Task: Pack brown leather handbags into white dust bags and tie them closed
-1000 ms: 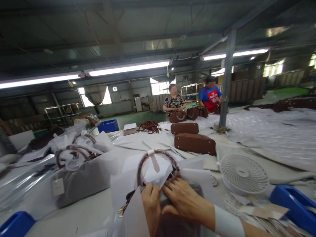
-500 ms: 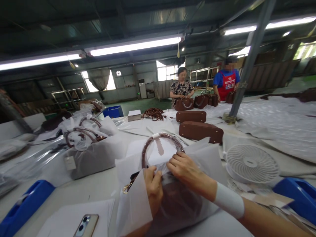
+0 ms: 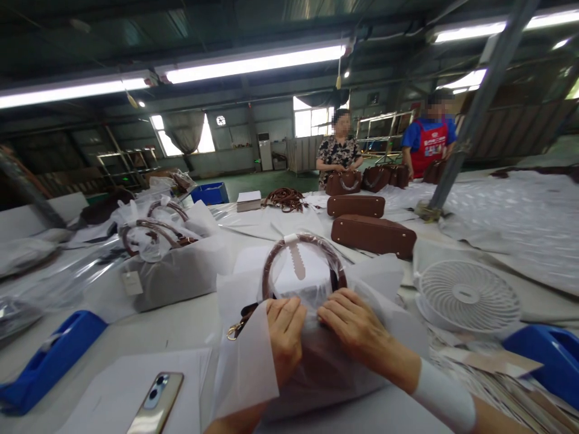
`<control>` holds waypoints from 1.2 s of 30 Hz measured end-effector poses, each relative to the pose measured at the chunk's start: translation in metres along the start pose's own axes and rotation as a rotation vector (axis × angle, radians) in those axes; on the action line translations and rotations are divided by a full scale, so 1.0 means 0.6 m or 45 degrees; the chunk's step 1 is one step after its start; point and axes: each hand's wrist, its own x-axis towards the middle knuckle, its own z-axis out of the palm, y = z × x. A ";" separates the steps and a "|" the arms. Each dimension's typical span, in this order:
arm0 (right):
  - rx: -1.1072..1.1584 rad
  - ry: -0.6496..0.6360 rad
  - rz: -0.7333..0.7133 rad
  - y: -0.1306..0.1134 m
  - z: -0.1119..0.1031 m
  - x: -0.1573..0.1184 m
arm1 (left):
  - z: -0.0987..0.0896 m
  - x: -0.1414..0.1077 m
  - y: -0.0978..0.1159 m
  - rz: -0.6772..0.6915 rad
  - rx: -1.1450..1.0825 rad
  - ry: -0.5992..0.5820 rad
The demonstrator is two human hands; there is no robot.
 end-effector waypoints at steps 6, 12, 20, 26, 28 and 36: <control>0.053 0.079 -0.036 0.004 0.009 -0.007 | 0.011 -0.031 0.027 -0.095 0.042 -0.178; -0.033 0.162 -0.056 -0.012 -0.014 -0.016 | 0.031 -0.042 0.024 -0.088 0.047 -0.118; -0.351 0.248 0.887 0.056 -0.161 -0.262 | 0.033 -0.057 0.009 0.195 0.157 0.019; -0.648 0.298 2.050 0.126 -0.320 -0.513 | 0.041 -0.063 -0.006 0.318 0.165 0.081; -0.546 0.188 2.238 0.133 -0.339 -0.560 | 0.043 -0.067 -0.010 0.337 0.160 0.090; -0.156 0.041 2.453 0.147 -0.308 -0.617 | 0.065 -0.082 -0.023 0.311 0.186 0.099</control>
